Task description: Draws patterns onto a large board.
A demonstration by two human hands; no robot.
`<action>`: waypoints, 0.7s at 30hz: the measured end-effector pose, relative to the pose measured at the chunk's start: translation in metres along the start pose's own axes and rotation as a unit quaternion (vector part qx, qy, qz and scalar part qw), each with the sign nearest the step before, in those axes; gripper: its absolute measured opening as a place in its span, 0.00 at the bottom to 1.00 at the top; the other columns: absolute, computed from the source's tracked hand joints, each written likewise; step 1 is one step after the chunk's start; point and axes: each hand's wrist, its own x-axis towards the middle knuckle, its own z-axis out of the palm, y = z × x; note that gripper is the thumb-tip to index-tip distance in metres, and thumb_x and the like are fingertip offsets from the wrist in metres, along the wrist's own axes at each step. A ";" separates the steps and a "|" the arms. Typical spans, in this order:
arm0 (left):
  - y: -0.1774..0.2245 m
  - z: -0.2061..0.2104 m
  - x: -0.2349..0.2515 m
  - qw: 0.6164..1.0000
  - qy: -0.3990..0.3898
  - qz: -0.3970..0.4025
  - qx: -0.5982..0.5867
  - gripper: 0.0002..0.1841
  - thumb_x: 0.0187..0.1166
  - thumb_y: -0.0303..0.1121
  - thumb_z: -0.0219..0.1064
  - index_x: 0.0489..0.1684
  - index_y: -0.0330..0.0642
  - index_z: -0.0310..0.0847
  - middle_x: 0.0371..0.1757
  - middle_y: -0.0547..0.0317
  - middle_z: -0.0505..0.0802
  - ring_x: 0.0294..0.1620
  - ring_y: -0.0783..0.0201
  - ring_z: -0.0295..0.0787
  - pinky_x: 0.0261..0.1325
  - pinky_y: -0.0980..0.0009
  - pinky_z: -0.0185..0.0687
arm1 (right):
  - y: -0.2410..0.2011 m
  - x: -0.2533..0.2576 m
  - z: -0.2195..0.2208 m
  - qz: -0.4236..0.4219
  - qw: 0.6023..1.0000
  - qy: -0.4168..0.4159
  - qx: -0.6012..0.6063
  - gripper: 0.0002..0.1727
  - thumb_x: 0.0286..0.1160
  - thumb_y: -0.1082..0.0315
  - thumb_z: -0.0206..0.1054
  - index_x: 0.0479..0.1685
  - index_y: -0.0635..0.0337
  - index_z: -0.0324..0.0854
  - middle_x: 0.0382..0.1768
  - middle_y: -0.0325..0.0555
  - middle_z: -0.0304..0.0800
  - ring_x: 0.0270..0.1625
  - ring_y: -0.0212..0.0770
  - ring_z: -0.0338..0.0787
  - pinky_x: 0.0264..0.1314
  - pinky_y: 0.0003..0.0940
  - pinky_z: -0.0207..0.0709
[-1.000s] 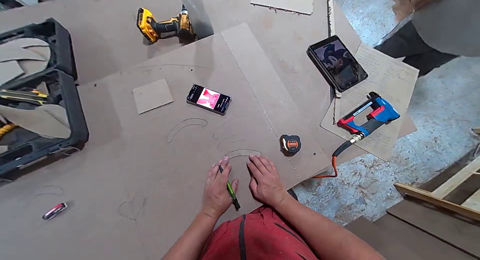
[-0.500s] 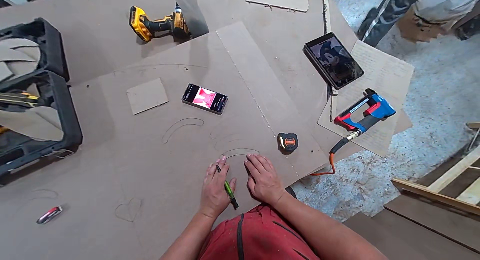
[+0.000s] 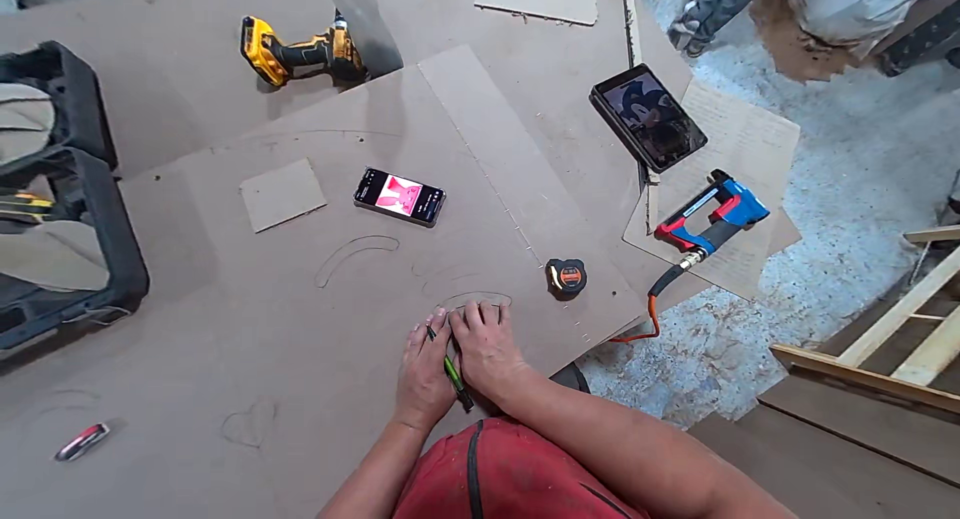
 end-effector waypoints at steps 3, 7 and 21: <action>-0.001 0.001 0.000 1.000 0.000 0.000 -0.001 0.27 0.80 0.46 0.59 0.76 0.43 0.80 0.85 0.56 0.78 0.87 0.53 0.71 0.87 0.48 0.66 | 0.004 0.000 0.004 -0.009 1.000 0.024 -0.013 0.32 0.80 0.57 0.62 0.86 0.48 0.69 0.85 0.54 0.67 0.88 0.60 0.65 0.83 0.76 0.57; -0.004 0.000 -0.002 1.000 -0.004 -0.004 -0.025 0.26 0.81 0.45 0.61 0.75 0.44 0.81 0.87 0.57 0.77 0.89 0.55 0.67 0.90 0.51 0.62 | 0.007 0.002 0.006 -0.026 0.999 0.025 -0.019 0.32 0.78 0.60 0.65 0.86 0.48 0.70 0.87 0.51 0.66 0.89 0.61 0.64 0.80 0.76 0.61; -0.019 -0.009 -0.018 0.998 -0.022 -0.037 -0.051 0.22 0.84 0.38 0.60 0.73 0.40 0.81 0.86 0.57 0.77 0.91 0.60 0.63 0.91 0.58 0.62 | -0.004 0.010 -0.006 -0.020 0.997 0.003 -0.072 0.32 0.77 0.69 0.63 0.84 0.39 0.72 0.71 0.52 0.80 0.79 0.63 0.74 0.68 0.76 0.72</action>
